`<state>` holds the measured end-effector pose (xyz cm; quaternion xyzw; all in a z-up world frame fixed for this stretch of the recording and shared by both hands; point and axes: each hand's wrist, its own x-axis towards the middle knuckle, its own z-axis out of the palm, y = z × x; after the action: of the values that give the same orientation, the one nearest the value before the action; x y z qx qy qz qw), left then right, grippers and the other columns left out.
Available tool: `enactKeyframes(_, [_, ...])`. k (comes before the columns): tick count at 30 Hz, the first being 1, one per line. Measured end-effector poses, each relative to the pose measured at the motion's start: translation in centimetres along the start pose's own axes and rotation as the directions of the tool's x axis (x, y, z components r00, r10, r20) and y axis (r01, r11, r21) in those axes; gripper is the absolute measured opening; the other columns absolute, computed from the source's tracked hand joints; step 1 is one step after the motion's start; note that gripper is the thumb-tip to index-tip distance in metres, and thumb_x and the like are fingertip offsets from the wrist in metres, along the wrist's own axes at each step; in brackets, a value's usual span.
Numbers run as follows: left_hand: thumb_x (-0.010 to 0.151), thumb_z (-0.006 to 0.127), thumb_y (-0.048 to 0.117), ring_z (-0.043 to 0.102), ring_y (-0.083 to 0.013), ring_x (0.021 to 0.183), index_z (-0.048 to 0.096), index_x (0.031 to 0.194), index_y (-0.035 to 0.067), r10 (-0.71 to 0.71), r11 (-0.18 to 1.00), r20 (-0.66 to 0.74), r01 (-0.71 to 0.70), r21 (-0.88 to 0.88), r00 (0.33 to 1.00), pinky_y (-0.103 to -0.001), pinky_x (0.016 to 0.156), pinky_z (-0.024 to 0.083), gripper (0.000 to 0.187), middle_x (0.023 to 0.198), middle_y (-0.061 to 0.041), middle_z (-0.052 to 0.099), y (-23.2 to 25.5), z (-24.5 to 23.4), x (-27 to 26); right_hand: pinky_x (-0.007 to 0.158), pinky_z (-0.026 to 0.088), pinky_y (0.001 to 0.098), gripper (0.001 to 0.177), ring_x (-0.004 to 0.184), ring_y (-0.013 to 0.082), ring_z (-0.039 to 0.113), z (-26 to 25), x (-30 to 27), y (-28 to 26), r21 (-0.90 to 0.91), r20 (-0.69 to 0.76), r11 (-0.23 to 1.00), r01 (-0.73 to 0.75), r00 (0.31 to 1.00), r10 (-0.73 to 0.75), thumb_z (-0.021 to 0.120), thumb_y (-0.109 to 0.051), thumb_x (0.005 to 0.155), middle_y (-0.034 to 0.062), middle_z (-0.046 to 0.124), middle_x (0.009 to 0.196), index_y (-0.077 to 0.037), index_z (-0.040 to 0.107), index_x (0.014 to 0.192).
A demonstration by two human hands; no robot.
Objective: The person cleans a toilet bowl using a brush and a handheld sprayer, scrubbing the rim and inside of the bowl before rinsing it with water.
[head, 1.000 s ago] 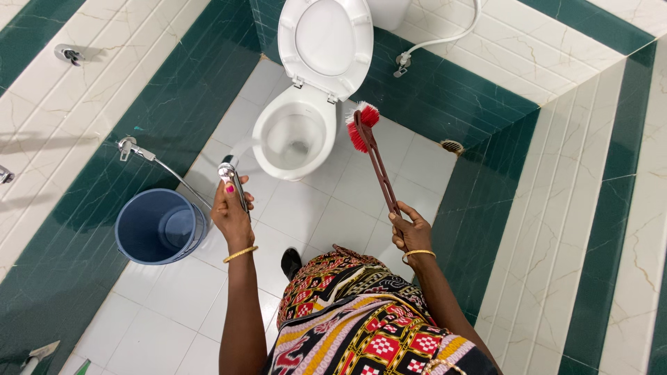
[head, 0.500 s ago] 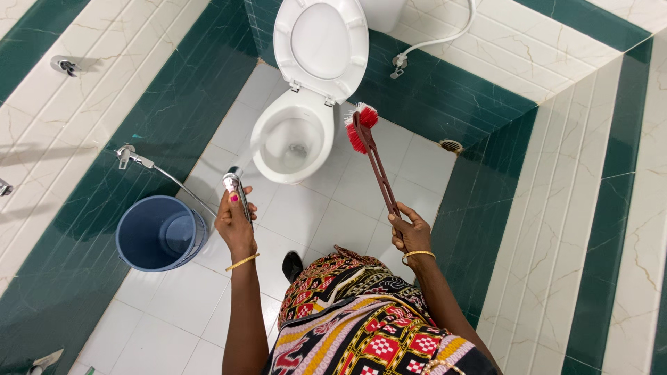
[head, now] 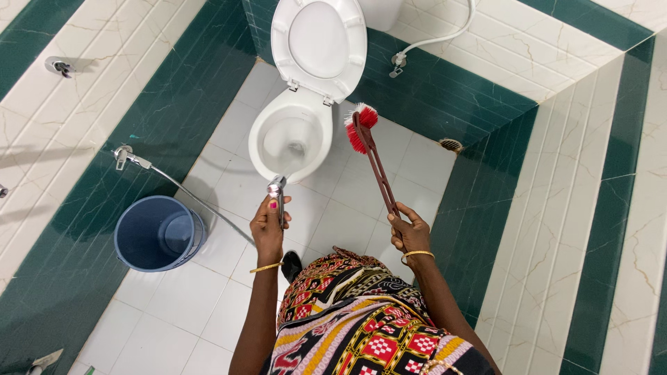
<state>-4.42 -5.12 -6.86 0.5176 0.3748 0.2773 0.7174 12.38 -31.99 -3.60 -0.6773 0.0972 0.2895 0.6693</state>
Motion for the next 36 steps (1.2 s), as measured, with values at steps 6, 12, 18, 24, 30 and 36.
enactKeyframes(6, [0.108, 0.052, 0.029, 0.062, -0.0079, 0.077, 0.055, 0.146, 0.001, 0.109, 0.971, 0.178, -0.066, -0.23, 0.978, -0.023, 0.063, 0.051, 0.048, 0.116, -0.009, 0.074, 1.1, 2.3, 0.4, 0.031, 0.03, 0.0217, 0.061, 0.036, 0.0055, 0.044, -0.7, 0.5, -0.3, 0.018, 0.016, 0.999, 0.026, 1.0, -0.026, 0.081, -0.012, 0.083, 0.0032, 0.059, 0.058, 0.001, 0.06, 0.139])
enactKeyframes(12, [0.105, 0.059, 0.022, 0.063, -0.011, 0.086, 0.054, 0.144, -0.003, 0.227, 0.951, 0.262, -0.155, -0.268, 0.938, -0.025, 0.074, 0.053, 0.046, 0.121, -0.014, 0.073, 1.5, 2.9, -0.1, 0.031, 0.03, 0.022, 0.062, 0.035, 0.0059, 0.044, -1.4, 1.2, -0.9, -0.002, 0.031, 1.0, 0.013, 0.999, -0.013, 0.081, -0.013, 0.082, 0.0029, 0.058, 0.057, 0.0, 0.06, 0.139])
enactKeyframes(18, [0.1, 0.066, 0.026, 0.063, -0.0123, 0.092, 0.055, 0.144, -0.003, 0.304, 0.947, 0.186, -0.274, -0.168, 0.934, -0.027, 0.078, 0.051, 0.053, 0.12, -0.012, 0.071, 1.9, 2.8, -2.6, 0.031, 0.029, 0.0221, 0.061, 0.035, 0.006, 0.043, -2.1, 2.1, -1.4, -0.031, 0.069, 0.999, 0.016, 0.998, -0.014, 0.08, -0.013, 0.083, 0.0027, 0.057, 0.058, -0.001, 0.06, 0.14])
enactKeyframes(24, [0.098, 0.07, 0.033, 0.064, -0.0138, 0.095, 0.057, 0.143, -0.002, 0.383, 0.922, 0.031, -0.38, -0.078, 0.923, -0.032, 0.087, 0.057, 0.058, 0.114, -0.01, 0.071, 1.6, 1.7, -5.5, 0.032, 0.031, 0.023, 0.058, 0.036, 0.0067, 0.044, -2.6, 3.2, -1.0, -0.082, 0.121, 0.996, -0.036, 0.992, 0.046, 0.079, -0.014, 0.085, 0.0028, 0.058, 0.06, -0.002, 0.061, 0.139])
enactKeyframes(30, [0.089, 0.078, 0.014, 0.069, -0.0159, 0.108, 0.056, 0.139, 0.0, 0.391, 0.92, -0.071, -0.393, -0.012, 0.918, -0.032, 0.098, 0.057, 0.056, 0.12, -0.007, 0.067, 1.7, -0.3, -5.3, 0.032, 0.028, 0.0238, 0.058, 0.036, 0.0073, 0.041, -1.7, 3.9, 1.0, -0.125, 0.141, 0.988, -0.096, 0.984, 0.113, 0.078, -0.015, 0.086, 0.0031, 0.055, 0.058, -0.001, 0.061, 0.139])
enactKeyframes(36, [0.087, 0.081, 0.008, 0.068, -0.0155, 0.109, 0.061, 0.132, 0.0, 0.533, 0.824, 0.019, -0.524, 0.215, 0.846, -0.029, 0.099, 0.055, 0.049, 0.116, -0.008, 0.068, 6.5, -4.0, -0.8, 0.032, 0.026, 0.0241, 0.058, 0.037, 0.0084, 0.041, 3.2, 5.4, 2.5, -0.091, 0.112, 0.989, -0.12, 0.985, 0.13, 0.078, -0.014, 0.085, 0.0037, 0.054, 0.059, -0.002, 0.059, 0.139])
